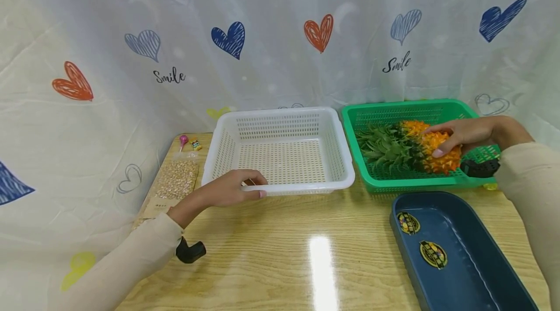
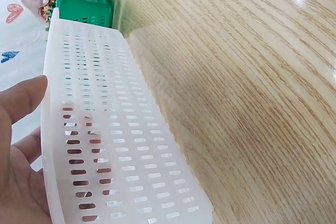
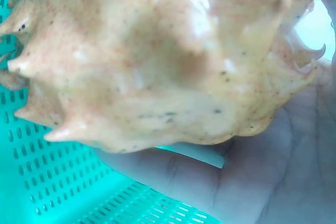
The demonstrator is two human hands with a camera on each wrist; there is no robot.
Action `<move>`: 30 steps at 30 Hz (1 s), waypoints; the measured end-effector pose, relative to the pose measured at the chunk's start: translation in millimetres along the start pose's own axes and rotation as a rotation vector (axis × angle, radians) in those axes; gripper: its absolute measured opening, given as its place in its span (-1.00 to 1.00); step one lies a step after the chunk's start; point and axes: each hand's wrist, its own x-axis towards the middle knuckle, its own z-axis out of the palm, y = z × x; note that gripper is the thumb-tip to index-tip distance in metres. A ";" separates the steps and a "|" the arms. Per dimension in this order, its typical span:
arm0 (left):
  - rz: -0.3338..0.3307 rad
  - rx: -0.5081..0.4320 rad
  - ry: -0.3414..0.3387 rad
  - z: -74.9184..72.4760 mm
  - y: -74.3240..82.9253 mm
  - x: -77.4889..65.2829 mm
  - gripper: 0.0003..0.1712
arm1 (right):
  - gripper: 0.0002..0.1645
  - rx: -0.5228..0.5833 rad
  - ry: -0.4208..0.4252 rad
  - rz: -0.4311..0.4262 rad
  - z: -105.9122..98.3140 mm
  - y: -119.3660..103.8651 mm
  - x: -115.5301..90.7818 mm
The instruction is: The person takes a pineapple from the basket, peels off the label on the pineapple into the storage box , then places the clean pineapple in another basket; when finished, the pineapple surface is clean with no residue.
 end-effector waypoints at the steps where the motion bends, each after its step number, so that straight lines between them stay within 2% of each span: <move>1: -0.002 0.000 -0.001 -0.2 0.2 -0.2 -0.70 | 0.21 -0.004 0.001 0.001 0.2 0.1 0.1; 10: -0.003 0.001 -0.004 -0.9 0.8 -1.0 -0.70 | 0.18 -0.035 -0.014 0.020 0.4 -2.6 2.5; 20: 0.009 0.009 -0.003 0.1 -0.9 0.3 -0.70 | 0.16 0.006 -0.096 0.081 4.1 -1.6 7.5; 30: 0.009 0.003 -0.002 0.4 -1.4 0.6 -0.69 | 0.18 -0.036 -0.102 0.129 6.5 -2.3 13.4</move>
